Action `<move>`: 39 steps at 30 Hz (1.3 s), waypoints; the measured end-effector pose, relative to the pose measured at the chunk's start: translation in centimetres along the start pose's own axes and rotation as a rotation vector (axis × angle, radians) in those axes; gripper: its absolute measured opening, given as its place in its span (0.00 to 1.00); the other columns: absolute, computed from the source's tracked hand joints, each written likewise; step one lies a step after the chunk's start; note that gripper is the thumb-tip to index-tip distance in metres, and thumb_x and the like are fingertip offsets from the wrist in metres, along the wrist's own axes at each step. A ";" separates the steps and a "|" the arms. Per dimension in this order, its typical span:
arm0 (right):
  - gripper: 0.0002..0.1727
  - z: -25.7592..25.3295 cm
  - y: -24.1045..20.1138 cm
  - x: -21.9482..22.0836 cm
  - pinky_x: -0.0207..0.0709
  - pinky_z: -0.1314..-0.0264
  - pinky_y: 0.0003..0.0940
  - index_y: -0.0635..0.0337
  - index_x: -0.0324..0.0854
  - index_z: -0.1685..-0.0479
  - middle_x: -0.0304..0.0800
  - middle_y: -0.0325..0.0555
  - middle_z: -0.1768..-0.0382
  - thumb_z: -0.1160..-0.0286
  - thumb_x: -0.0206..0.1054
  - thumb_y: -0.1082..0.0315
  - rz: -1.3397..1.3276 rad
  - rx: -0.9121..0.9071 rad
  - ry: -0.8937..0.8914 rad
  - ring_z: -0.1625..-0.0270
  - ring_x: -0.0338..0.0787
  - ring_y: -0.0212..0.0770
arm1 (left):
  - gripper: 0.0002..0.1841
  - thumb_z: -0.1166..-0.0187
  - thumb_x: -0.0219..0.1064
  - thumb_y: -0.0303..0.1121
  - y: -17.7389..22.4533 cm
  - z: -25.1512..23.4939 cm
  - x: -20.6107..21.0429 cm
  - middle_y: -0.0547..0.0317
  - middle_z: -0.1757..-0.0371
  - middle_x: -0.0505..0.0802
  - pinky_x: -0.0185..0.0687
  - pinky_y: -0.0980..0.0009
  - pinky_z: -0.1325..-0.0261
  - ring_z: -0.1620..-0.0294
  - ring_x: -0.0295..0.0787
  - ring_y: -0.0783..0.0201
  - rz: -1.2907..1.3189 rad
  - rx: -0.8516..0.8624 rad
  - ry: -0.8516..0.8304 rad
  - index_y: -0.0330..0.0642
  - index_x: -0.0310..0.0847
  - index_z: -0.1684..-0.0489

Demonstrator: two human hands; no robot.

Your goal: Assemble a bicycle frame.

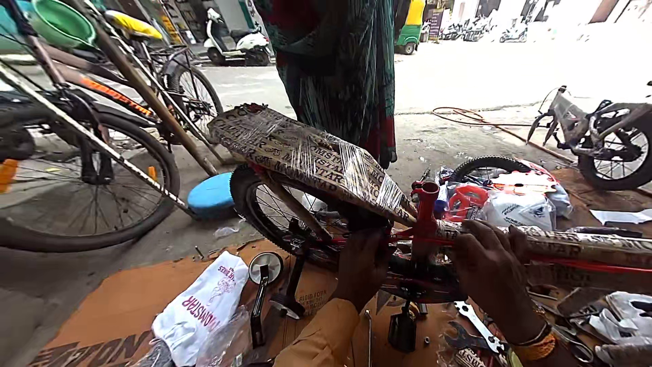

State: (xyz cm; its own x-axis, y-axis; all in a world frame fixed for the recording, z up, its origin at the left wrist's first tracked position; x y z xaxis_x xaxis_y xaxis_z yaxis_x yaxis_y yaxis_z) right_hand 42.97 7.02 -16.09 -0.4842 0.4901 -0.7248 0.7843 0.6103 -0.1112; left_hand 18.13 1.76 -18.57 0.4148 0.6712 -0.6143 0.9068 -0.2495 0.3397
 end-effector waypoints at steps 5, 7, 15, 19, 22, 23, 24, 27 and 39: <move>0.11 -1.2 -2.6 2.8 0.45 0.16 0.79 0.37 0.93 0.51 0.83 0.49 0.27 0.29 0.71 0.53 -0.077 -0.030 -0.038 0.18 0.75 0.55 | 0.16 0.24 0.70 0.51 0.6 -1.1 1.5 0.64 0.51 0.95 0.87 0.54 0.37 0.44 0.92 0.60 -0.055 -0.006 -0.003 0.55 0.94 0.48; 0.10 -1.5 -3.1 3.6 0.48 0.15 0.75 0.36 0.94 0.53 0.83 0.49 0.26 0.30 0.72 0.53 -0.112 0.004 -0.028 0.18 0.76 0.53 | 0.15 0.25 0.71 0.50 0.6 -1.3 1.7 0.64 0.53 0.95 0.86 0.55 0.38 0.46 0.92 0.61 -0.053 -0.001 0.008 0.56 0.94 0.49; 0.11 -2.3 -4.0 3.5 0.51 0.14 0.68 0.37 0.94 0.62 0.91 0.36 0.36 0.23 0.64 0.54 -0.261 0.219 0.038 0.24 0.81 0.42 | 0.13 0.23 0.69 0.52 0.6 -1.5 1.6 0.68 0.60 0.95 0.87 0.59 0.44 0.54 0.92 0.67 -0.042 0.040 0.057 0.59 0.95 0.53; 0.10 -2.5 -4.1 3.4 0.52 0.14 0.67 0.37 0.93 0.63 0.91 0.32 0.37 0.23 0.65 0.54 -0.273 0.258 0.029 0.24 0.81 0.40 | 0.12 0.23 0.68 0.49 0.7 -1.8 1.8 0.68 0.63 0.94 0.87 0.60 0.46 0.57 0.92 0.66 -0.034 0.060 0.095 0.57 0.96 0.58; 0.10 -2.3 -4.1 3.8 0.52 0.15 0.68 0.38 0.94 0.64 0.91 0.34 0.37 0.23 0.65 0.54 -0.282 0.270 0.034 0.25 0.82 0.42 | 0.12 0.22 0.68 0.48 0.6 -1.4 1.7 0.68 0.64 0.94 0.87 0.61 0.47 0.57 0.92 0.67 -0.016 0.062 0.099 0.57 0.96 0.56; 0.10 -2.2 -4.1 3.9 0.51 0.14 0.67 0.38 0.94 0.63 0.91 0.34 0.36 0.22 0.65 0.54 -0.279 0.269 0.039 0.25 0.82 0.42 | 0.12 0.22 0.69 0.48 0.6 -1.3 1.6 0.68 0.63 0.94 0.88 0.61 0.47 0.56 0.92 0.67 -0.011 0.058 0.097 0.57 0.96 0.56; 0.11 -2.2 -4.2 3.9 0.50 0.14 0.67 0.38 0.94 0.63 0.91 0.34 0.37 0.22 0.65 0.53 -0.274 0.262 0.049 0.25 0.82 0.42 | 0.13 0.22 0.69 0.48 0.6 -1.3 1.5 0.67 0.62 0.95 0.88 0.61 0.45 0.56 0.92 0.67 -0.010 0.055 0.090 0.56 0.96 0.55; 0.13 -2.1 -4.2 4.0 0.49 0.13 0.68 0.37 0.95 0.62 0.91 0.35 0.36 0.20 0.63 0.52 -0.270 0.247 0.066 0.25 0.82 0.43 | 0.16 0.22 0.68 0.50 0.9 -1.1 1.1 0.65 0.57 0.95 0.88 0.59 0.42 0.51 0.93 0.64 -0.036 0.033 0.033 0.54 0.94 0.47; 0.13 -2.0 -4.2 4.0 0.51 0.14 0.68 0.35 0.93 0.63 0.90 0.34 0.35 0.21 0.62 0.49 -0.257 0.224 0.080 0.26 0.83 0.42 | 0.15 0.22 0.69 0.52 1.7 -0.9 -0.2 0.64 0.44 0.96 0.85 0.55 0.33 0.39 0.92 0.63 0.042 0.003 0.077 0.55 0.96 0.53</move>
State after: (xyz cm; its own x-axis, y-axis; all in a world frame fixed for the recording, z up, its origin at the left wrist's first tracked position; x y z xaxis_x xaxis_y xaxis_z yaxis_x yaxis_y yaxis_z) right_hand 36.98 7.69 -17.14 -0.6989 0.3903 -0.5993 0.6939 0.5729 -0.4362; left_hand 19.54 1.83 -17.21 0.4454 0.7116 -0.5434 0.8892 -0.2803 0.3617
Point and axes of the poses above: each hand's wrist, its own z-axis away from the middle knuckle, its own x-axis out of the palm, y = z × x, the point moved 3 cm from there along -z, towards the middle knuckle
